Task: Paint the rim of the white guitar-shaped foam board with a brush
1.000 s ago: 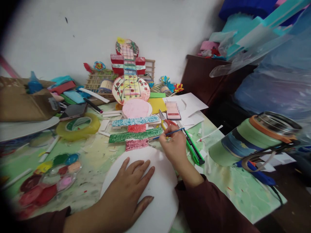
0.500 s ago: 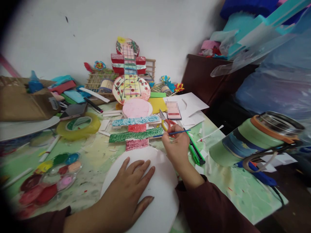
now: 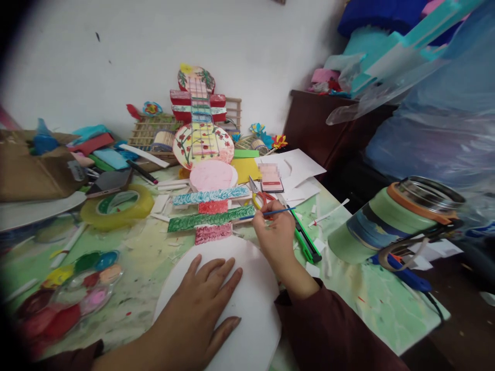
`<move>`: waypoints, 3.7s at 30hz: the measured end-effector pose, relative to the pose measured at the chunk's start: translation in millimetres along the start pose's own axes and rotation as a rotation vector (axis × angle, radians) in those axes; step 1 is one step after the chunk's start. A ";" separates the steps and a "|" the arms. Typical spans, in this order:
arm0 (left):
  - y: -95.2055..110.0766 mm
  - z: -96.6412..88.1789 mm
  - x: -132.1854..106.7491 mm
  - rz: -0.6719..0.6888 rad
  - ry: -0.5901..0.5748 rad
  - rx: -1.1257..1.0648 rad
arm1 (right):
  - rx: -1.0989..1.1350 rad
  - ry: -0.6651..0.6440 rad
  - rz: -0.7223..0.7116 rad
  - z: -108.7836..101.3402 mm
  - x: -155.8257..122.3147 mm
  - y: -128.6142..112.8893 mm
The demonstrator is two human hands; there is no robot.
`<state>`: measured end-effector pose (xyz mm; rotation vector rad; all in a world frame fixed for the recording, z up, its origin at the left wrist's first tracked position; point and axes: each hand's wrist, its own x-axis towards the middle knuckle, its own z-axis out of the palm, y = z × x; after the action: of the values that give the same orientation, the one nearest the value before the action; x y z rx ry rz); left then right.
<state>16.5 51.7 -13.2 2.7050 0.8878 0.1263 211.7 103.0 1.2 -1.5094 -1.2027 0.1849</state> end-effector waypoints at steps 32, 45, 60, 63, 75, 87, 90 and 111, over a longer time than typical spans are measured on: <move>0.3 -2.5 0.9 -0.006 -0.012 0.004 | -0.134 -0.018 -0.130 3.5 -1.6 -0.7; -0.9 1.2 -0.8 0.006 0.000 0.009 | -0.133 0.004 -0.098 2.5 -0.4 -1.6; -0.3 1.4 -2.7 0.006 0.016 -0.001 | -0.050 -0.078 -0.057 7.1 -7.0 -1.6; -0.6 1.2 -2.2 0.012 0.019 0.001 | -0.081 -0.078 -0.070 6.1 -6.4 -0.7; -1.8 0.7 -2.2 0.008 0.034 -0.002 | 0.019 -0.164 -0.096 9.4 -16.0 -3.4; -2.6 3.1 -3.9 0.021 0.061 0.002 | -0.028 -0.153 -0.130 2.2 -5.6 0.1; -2.6 4.5 -4.6 0.027 0.072 0.004 | 0.011 -0.132 -0.133 3.5 -7.1 0.6; -1.4 5.3 -4.3 0.043 0.098 0.016 | 0.043 -0.306 -0.262 20.4 -31.0 -16.6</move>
<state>13.2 48.9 -18.7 2.7547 0.8611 0.2639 174.0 90.3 -7.3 -1.3020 -1.6168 0.2702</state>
